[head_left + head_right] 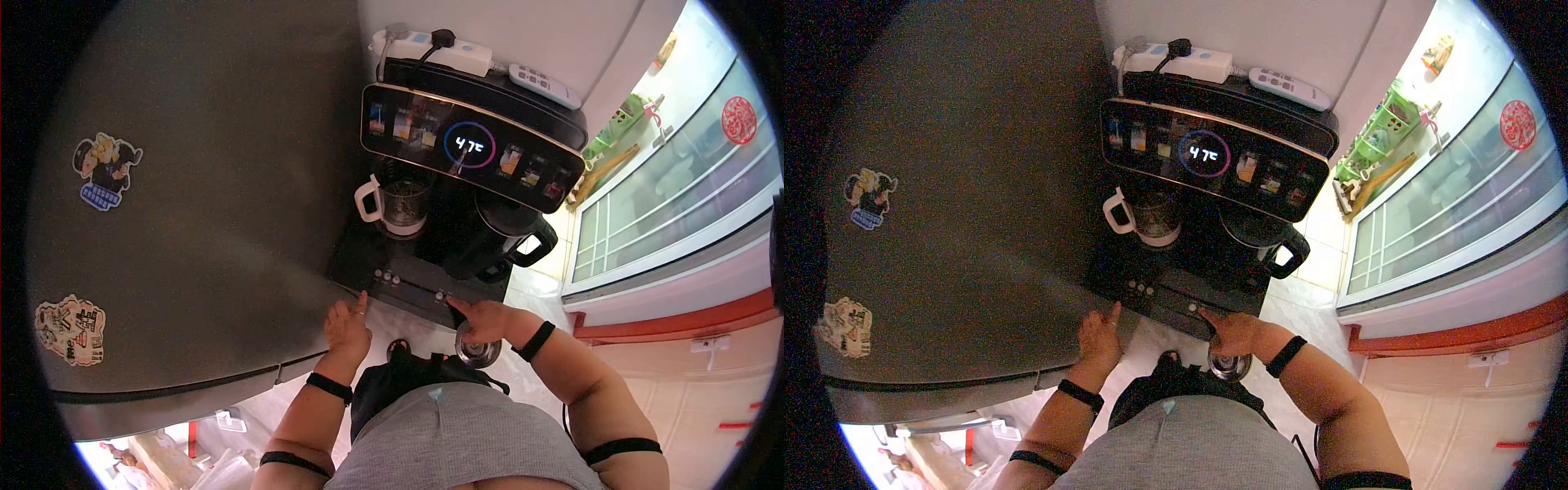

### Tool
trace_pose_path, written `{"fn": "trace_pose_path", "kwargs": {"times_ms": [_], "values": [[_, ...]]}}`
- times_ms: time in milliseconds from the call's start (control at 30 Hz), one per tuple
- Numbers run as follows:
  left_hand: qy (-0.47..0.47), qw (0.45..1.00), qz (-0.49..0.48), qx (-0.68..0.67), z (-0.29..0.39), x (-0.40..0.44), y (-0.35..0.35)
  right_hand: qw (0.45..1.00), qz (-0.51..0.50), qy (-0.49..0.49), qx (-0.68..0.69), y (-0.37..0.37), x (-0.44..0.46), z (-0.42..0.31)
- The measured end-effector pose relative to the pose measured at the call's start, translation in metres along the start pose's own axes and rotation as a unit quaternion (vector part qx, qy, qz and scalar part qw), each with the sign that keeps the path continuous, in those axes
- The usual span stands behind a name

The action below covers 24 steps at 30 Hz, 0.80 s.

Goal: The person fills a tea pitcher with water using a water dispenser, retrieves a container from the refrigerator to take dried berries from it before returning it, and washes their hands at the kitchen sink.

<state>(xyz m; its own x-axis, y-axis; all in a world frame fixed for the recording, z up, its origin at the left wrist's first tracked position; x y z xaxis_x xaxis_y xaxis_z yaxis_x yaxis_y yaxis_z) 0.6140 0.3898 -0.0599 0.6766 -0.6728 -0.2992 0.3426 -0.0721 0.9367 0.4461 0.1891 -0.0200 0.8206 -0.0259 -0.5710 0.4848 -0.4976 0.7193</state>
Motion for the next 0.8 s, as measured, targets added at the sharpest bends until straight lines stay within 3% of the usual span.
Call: {"fn": "trace_pose_path", "kwargs": {"times_ms": [133,300,367,433,467,567,600,633,667,700,800], "values": [[-0.015,1.0,0.024,0.003,-0.002,0.001,0.001,0.999,-0.007,-0.004,0.04,0.009,-0.013,0.006],[-0.05,0.998,0.017,-0.022,0.018,0.001,0.016,0.965,0.099,-0.008,0.243,0.003,-0.06,0.051],[-0.105,0.99,0.097,-0.019,0.02,0.004,0.009,0.931,0.135,-0.042,0.335,-0.013,-0.082,0.075],[-0.103,0.99,0.097,-0.011,0.02,0.012,0.002,0.876,0.137,-0.175,0.428,-0.025,-0.108,0.087],[-0.101,0.99,0.096,-0.004,0.02,0.014,0.001,0.876,0.139,-0.175,0.428,-0.044,-0.116,0.102],[-0.086,0.995,0.039,-0.009,0.03,0.019,0.014,0.825,0.295,-0.287,0.387,-0.12,-0.133,0.156],[-0.09,0.995,0.038,-0.008,0.031,0.021,0.012,0.81,0.313,-0.335,0.365,-0.173,-0.136,0.194],[-0.088,0.995,0.052,-0.005,0.032,0.024,0.01,0.782,0.312,-0.376,0.388,-0.182,-0.147,0.185],[-0.086,0.994,0.067,-0.001,0.033,0.026,0.009,0.765,0.308,-0.441,0.355,-0.21,-0.156,0.193],[-0.089,0.994,0.067,0.0,0.034,0.027,0.011,0.785,0.352,-0.455,0.233,-0.258,-0.163,0.216],[-0.081,0.996,0.034,0.029,0.036,0.031,0.013,0.754,0.266,-0.544,0.254,-0.268,-0.197,0.177]]}}
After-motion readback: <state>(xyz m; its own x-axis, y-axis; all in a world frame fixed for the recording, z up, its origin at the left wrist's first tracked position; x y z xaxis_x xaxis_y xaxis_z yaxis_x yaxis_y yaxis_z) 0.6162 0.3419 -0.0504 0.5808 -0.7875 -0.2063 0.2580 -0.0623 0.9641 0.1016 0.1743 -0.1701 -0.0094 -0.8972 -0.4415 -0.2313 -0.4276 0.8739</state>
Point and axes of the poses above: each hand's wrist, its own x-axis towards the middle knuckle, its own y-axis out of the back of the hand, z = x × y, the point moved 3 cm from there along x, towards the middle knuckle, and after that the axes turned 3 degrees about -x, right-handed, at the moved point
